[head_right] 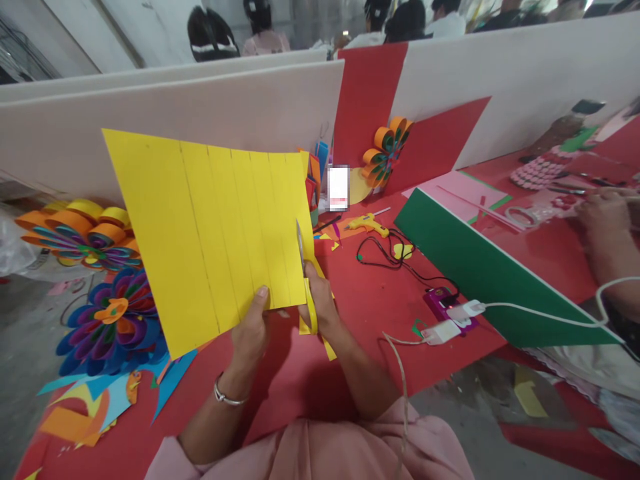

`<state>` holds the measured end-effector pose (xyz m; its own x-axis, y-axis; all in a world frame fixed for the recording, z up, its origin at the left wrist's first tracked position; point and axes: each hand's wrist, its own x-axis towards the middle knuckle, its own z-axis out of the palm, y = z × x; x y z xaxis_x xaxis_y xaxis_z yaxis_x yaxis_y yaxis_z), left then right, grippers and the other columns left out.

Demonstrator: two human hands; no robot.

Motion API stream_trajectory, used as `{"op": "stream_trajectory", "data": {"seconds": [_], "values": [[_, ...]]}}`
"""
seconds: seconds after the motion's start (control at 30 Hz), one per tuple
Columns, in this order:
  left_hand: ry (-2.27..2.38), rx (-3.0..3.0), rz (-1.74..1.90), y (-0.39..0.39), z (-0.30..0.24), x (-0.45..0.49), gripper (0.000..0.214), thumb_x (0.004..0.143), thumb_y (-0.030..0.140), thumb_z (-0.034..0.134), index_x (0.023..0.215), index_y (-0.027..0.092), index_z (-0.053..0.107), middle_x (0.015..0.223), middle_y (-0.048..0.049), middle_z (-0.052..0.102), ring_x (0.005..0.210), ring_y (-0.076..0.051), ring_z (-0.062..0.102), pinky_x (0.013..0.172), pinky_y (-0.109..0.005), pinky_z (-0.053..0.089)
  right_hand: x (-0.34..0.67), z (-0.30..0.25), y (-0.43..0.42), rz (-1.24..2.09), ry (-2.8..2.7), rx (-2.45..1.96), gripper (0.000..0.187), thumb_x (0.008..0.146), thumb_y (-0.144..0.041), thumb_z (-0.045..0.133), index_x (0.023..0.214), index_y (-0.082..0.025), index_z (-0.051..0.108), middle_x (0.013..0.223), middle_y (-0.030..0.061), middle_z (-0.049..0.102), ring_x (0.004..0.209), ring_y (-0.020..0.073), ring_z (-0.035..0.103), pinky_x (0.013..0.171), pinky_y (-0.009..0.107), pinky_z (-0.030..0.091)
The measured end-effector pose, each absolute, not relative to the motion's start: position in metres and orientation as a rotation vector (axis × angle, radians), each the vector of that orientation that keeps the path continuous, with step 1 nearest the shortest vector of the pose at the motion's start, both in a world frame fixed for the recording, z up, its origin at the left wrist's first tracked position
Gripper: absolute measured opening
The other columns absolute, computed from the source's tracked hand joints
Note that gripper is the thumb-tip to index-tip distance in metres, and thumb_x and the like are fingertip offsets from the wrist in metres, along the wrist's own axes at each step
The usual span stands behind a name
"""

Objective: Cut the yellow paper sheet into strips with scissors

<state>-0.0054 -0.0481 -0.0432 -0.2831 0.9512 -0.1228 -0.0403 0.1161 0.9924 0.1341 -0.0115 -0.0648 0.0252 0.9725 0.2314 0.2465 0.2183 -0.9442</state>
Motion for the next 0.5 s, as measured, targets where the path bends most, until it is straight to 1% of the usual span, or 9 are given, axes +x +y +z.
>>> {"op": "stream_trajectory", "data": {"seconds": [0.13, 0.23, 0.33, 0.5], "values": [[1.448, 0.952, 1.333, -0.048, -0.043, -0.005, 0.047, 0.095, 0.057, 0.066, 0.063, 0.023, 0.073, 0.064, -0.0032, 0.075, 0.073, -0.023, 0.074, 0.090, -0.037, 0.059, 0.134, -0.066, -0.012, 0.884, -1.431, -1.241, 0.032, 0.085, -0.042, 0.059, 0.110, -0.024, 0.062, 0.080, -0.0003, 0.070, 0.068, 0.0200, 0.068, 0.060, 0.029, 0.051], [1.445, 0.923, 1.342, -0.048, -0.046, -0.005, 0.047, 0.094, 0.059, 0.067, 0.063, 0.024, 0.073, 0.067, -0.0028, 0.076, 0.071, -0.023, 0.073, 0.086, -0.037, 0.060, 0.134, -0.071, -0.012, 0.915, -1.403, -1.251, 0.033, 0.086, -0.042, 0.060, 0.113, -0.024, 0.063, 0.081, -0.0003, 0.072, 0.069, 0.0204, 0.068, 0.059, 0.029, 0.051], [1.431, 0.930, 1.335, -0.047, -0.047, -0.005, 0.048, 0.095, 0.060, 0.066, 0.063, 0.024, 0.073, 0.065, -0.0024, 0.075, 0.069, -0.023, 0.072, 0.084, -0.037, 0.060, 0.135, -0.075, -0.012, 0.886, -1.417, -1.222, 0.034, 0.087, -0.041, 0.060, 0.116, -0.025, 0.065, 0.086, 0.0000, 0.073, 0.072, 0.0202, 0.069, 0.062, 0.028, 0.052], [1.421, 0.970, 1.329, -0.047, -0.044, -0.005, 0.048, 0.096, 0.059, 0.066, 0.066, 0.023, 0.075, 0.062, -0.0016, 0.074, 0.067, -0.021, 0.072, 0.088, -0.036, 0.059, 0.135, -0.076, -0.012, 0.868, -1.416, -1.218, 0.034, 0.087, -0.041, 0.061, 0.117, -0.025, 0.066, 0.085, -0.0015, 0.073, 0.070, 0.0187, 0.069, 0.061, 0.027, 0.051]]}}
